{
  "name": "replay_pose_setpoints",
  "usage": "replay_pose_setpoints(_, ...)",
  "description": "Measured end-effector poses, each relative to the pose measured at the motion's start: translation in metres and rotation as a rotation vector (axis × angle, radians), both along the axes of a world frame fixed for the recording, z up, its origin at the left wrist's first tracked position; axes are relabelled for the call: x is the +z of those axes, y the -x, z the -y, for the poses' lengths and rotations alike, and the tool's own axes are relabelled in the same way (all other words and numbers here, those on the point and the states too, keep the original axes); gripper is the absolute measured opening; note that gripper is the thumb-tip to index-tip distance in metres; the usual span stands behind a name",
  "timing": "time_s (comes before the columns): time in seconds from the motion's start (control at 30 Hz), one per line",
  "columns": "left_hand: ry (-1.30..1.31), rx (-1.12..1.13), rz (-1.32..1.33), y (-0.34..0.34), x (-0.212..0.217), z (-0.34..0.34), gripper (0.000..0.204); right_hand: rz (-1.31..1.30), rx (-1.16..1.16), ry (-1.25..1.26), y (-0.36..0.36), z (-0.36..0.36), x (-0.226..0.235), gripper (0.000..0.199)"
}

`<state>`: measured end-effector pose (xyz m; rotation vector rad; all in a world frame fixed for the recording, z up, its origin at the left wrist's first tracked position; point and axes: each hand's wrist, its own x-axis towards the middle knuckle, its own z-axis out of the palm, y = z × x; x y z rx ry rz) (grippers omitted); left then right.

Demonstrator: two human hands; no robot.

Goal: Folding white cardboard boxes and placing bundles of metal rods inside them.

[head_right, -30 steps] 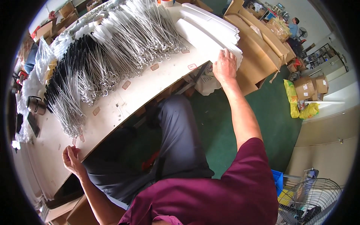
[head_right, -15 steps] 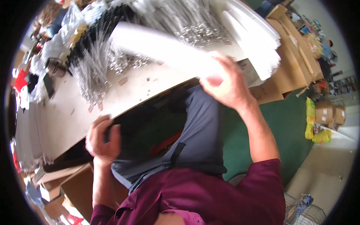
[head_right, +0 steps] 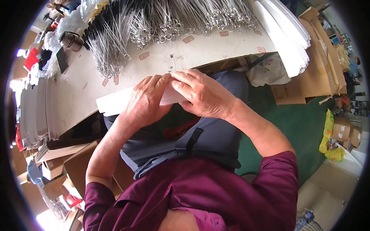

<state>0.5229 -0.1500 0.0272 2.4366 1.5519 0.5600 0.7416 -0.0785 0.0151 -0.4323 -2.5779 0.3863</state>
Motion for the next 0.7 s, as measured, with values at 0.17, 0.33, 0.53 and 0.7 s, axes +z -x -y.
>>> replay_pose_setpoints(0.17,-0.041,0.140,-0.043,0.014,-0.012,0.002,0.066,-0.118,-0.248,-0.074,-0.008,0.001,0.016,0.045)
replay_pose_setpoints(0.33,-0.082,0.178,-0.122,0.011,-0.015,0.005,0.068,-0.111,-0.458,0.037,-0.011,0.018,-0.009,0.039)
replay_pose_setpoints(0.53,-0.077,0.193,-0.156,0.007,-0.024,0.007,0.071,-0.170,-0.523,0.295,0.008,0.036,-0.035,0.048)
replay_pose_setpoints(0.7,-0.117,0.167,-0.168,0.012,-0.032,0.010,0.072,-0.390,-0.504,0.737,0.011,0.031,-0.047,0.040)
